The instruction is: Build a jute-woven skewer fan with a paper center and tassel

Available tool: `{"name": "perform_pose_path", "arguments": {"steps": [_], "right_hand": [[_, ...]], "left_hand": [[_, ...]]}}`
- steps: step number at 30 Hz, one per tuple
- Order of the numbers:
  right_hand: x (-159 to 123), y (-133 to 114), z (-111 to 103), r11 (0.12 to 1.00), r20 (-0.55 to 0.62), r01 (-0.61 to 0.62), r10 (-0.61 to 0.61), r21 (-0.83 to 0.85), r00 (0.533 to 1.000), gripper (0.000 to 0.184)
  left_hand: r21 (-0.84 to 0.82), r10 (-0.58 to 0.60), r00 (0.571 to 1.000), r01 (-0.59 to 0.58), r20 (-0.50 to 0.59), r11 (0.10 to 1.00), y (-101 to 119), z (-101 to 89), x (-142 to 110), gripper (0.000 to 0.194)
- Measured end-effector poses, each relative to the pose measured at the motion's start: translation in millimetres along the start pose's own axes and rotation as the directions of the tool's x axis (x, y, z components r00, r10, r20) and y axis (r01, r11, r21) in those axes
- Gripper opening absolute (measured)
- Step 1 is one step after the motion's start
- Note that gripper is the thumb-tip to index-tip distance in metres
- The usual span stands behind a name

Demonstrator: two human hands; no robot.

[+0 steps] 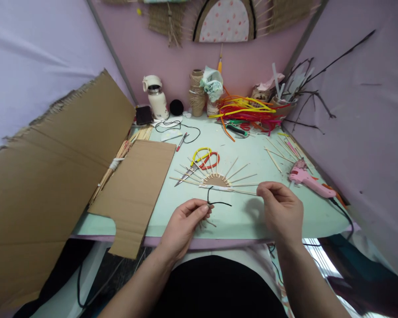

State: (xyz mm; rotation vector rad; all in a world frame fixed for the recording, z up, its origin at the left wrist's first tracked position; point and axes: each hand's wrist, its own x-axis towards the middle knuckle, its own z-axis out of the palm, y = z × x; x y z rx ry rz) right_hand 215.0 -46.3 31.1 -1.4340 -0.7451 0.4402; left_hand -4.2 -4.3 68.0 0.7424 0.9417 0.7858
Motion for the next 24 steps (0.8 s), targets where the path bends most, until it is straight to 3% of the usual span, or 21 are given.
{"name": "perform_pose_path", "arguments": {"steps": [3,5,9,11,13,15,17,19,20,24], "right_hand": [[3,2,-4,0.999,0.048,-0.032,0.032,-0.001,0.998,0.018],[6,4,-5,0.994,0.088,-0.070,0.062,0.085,0.994,0.019],[6,6,-8,0.977,0.097,-0.079,0.061,0.199,0.993,0.025],[3,3,-7,0.986,0.114,-0.028,0.009,0.164,0.993,0.032],[-2,-2,-5,0.994,0.154,0.027,-0.043,0.105,0.987,0.035],[-7,-6,-2,0.997,0.204,0.075,-0.080,0.033,0.976,0.035],[-10,-9,1,0.991,0.286,0.125,-0.108,-0.044,0.952,0.028],[-10,-9,4,0.977,0.399,0.192,-0.141,-0.089,0.906,0.015],[-9,-9,5,0.966,0.451,0.238,-0.170,-0.100,0.876,0.017],[4,-12,8,0.857,0.596,0.497,-0.330,-0.135,0.732,0.060]], "left_hand": [[-0.044,0.090,0.993,-0.093,-0.074,0.995,11,-4.8,-9,0.031],[-0.034,0.217,0.968,-0.223,-0.126,0.974,25,-10.4,-21,0.027],[0.087,0.526,0.842,-0.519,-0.119,0.850,51,-16.8,-45,0.019],[0.127,0.582,0.810,-0.571,-0.077,0.811,54,-13.8,-44,0.015],[0.160,0.519,0.853,-0.506,-0.050,0.847,47,-7.2,-31,0.016],[0.206,0.367,0.930,-0.354,-0.024,0.912,33,1.2,-12,0.020],[0.249,0.224,0.974,-0.221,0.016,0.943,17,9.2,8,0.025],[0.254,0.138,0.989,-0.145,0.045,0.956,5,14.5,21,0.030],[0.251,0.117,0.992,-0.126,0.049,0.960,1,15.7,25,0.031],[0.307,0.113,0.992,-0.124,0.052,0.944,-4,12.2,29,0.032]]}}
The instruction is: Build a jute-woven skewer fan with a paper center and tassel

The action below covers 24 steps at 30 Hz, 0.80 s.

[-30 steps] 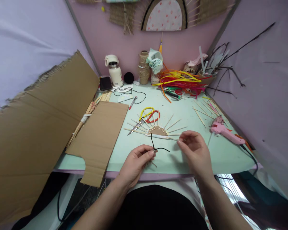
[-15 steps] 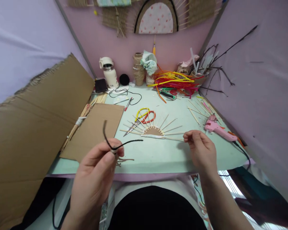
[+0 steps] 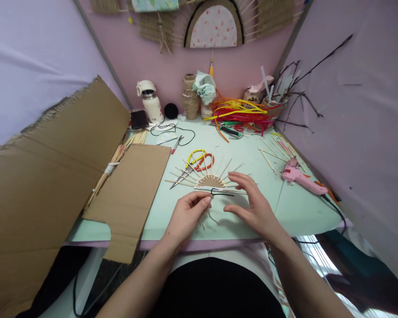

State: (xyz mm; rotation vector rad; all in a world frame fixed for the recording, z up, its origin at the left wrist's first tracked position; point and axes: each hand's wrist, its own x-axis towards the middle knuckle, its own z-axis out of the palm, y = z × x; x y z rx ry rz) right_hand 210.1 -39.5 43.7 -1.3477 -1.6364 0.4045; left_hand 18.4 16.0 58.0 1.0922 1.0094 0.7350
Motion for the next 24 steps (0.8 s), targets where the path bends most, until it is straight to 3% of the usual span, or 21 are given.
{"name": "perform_pose_path", "arguments": {"steps": [2,5,9,11,15,19,24], "right_hand": [[11,0,-5,0.992,0.127,0.110,-0.102,-0.059,0.987,0.072],[31,-2,-10,0.980,0.379,0.197,-0.170,-0.035,0.910,0.079],[54,-3,-9,0.986,0.611,0.164,-0.132,0.004,0.781,0.073],[60,-3,-9,0.991,0.651,0.134,-0.104,0.003,0.752,0.062],[64,0,-12,0.996,0.613,0.085,-0.047,-0.033,0.789,0.037],[66,6,-14,0.995,0.551,0.081,-0.034,-0.060,0.834,0.018],[69,15,-5,0.988,0.514,0.119,-0.052,-0.097,0.856,0.017]], "left_hand": [[0.059,0.017,1.000,-0.018,0.022,0.998,1,-3.6,-1,0.027],[0.138,0.021,0.997,-0.031,0.071,0.990,6,-5.8,-3,0.023],[0.224,0.038,0.994,-0.060,0.103,0.973,11,-4.3,-5,0.018],[0.234,0.057,0.993,-0.079,0.100,0.969,11,-4.4,-4,0.017],[0.259,0.112,0.993,-0.119,0.043,0.959,3,-6.8,0,0.015],[0.396,0.218,0.976,-0.192,-0.022,0.898,-6,-6.0,4,0.009],[0.577,0.355,0.934,-0.269,-0.039,0.771,-14,-1.4,5,0.004]]}}
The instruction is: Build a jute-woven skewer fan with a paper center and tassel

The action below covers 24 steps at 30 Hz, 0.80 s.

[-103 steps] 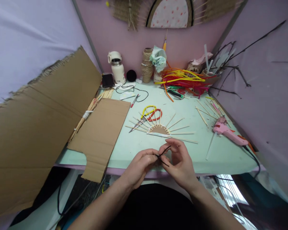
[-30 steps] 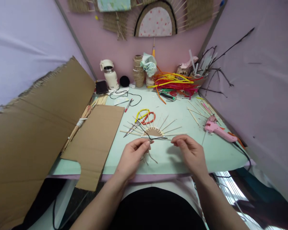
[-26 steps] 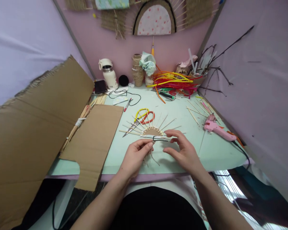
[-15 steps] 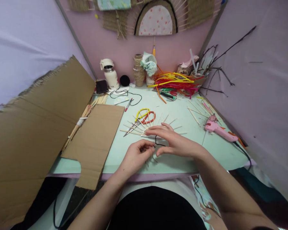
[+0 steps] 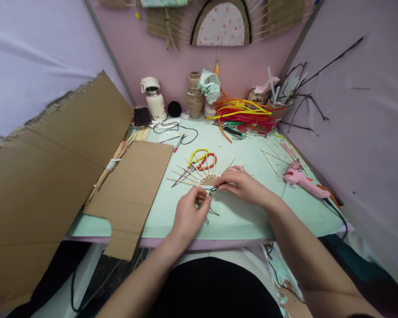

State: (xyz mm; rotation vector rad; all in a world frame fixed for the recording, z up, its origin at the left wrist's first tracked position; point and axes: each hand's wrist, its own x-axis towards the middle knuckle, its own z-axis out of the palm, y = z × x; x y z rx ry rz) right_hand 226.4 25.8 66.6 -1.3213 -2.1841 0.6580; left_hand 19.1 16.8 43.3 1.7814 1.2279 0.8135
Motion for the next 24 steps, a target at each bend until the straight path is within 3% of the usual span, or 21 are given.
{"name": "perform_pose_path", "arguments": {"steps": [4,7,24], "right_hand": [[6,5,10,0.994,-0.035,-0.014,0.011,-0.104,0.999,0.018],[8,5,15,0.980,-0.055,-0.015,0.004,-0.198,0.998,0.018],[11,8,27,0.913,-0.123,-0.080,0.032,-0.401,0.992,0.016]], "left_hand": [[0.268,0.173,0.984,-0.154,-0.050,0.951,-6,5.8,-3,0.004],[0.352,0.237,0.971,-0.210,-0.036,0.912,-9,8.7,-5,0.006],[0.521,0.235,0.971,-0.227,0.051,0.823,-9,13.9,-5,0.009]]}}
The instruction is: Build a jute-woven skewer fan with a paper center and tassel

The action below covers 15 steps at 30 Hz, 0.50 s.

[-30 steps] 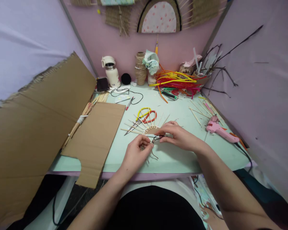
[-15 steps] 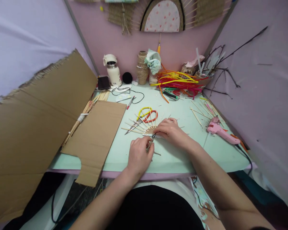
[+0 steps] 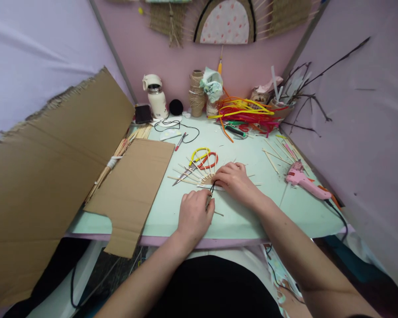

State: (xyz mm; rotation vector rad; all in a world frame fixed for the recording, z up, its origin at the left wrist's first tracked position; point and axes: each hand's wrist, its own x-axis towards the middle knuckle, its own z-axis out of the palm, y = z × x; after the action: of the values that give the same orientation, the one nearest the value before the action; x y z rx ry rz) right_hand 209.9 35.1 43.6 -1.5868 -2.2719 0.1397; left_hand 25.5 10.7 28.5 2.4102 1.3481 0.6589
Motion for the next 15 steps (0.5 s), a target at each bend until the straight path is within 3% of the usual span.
{"name": "perform_pose_path", "arguments": {"steps": [5,9,12,15], "right_hand": [[-10,3,-6,0.996,-0.120,-0.073,0.066,-0.056,0.991,0.023],[-35,14,-29,0.981,-0.272,-0.166,0.133,-0.104,0.953,0.029],[-64,33,-53,0.964,-0.409,-0.247,0.185,-0.102,0.893,0.023],[-97,55,-77,0.931,-0.559,-0.363,0.280,-0.040,0.781,0.019]], "left_hand": [[-0.001,-0.003,1.000,0.003,0.005,1.000,0,0.2,0,0.009],[-0.011,-0.008,1.000,0.008,0.003,1.000,-1,1.2,0,0.009],[-0.020,-0.010,1.000,0.010,-0.004,1.000,-1,1.7,0,0.009],[-0.026,-0.014,1.000,0.014,-0.013,1.000,-1,1.9,0,0.010]]}}
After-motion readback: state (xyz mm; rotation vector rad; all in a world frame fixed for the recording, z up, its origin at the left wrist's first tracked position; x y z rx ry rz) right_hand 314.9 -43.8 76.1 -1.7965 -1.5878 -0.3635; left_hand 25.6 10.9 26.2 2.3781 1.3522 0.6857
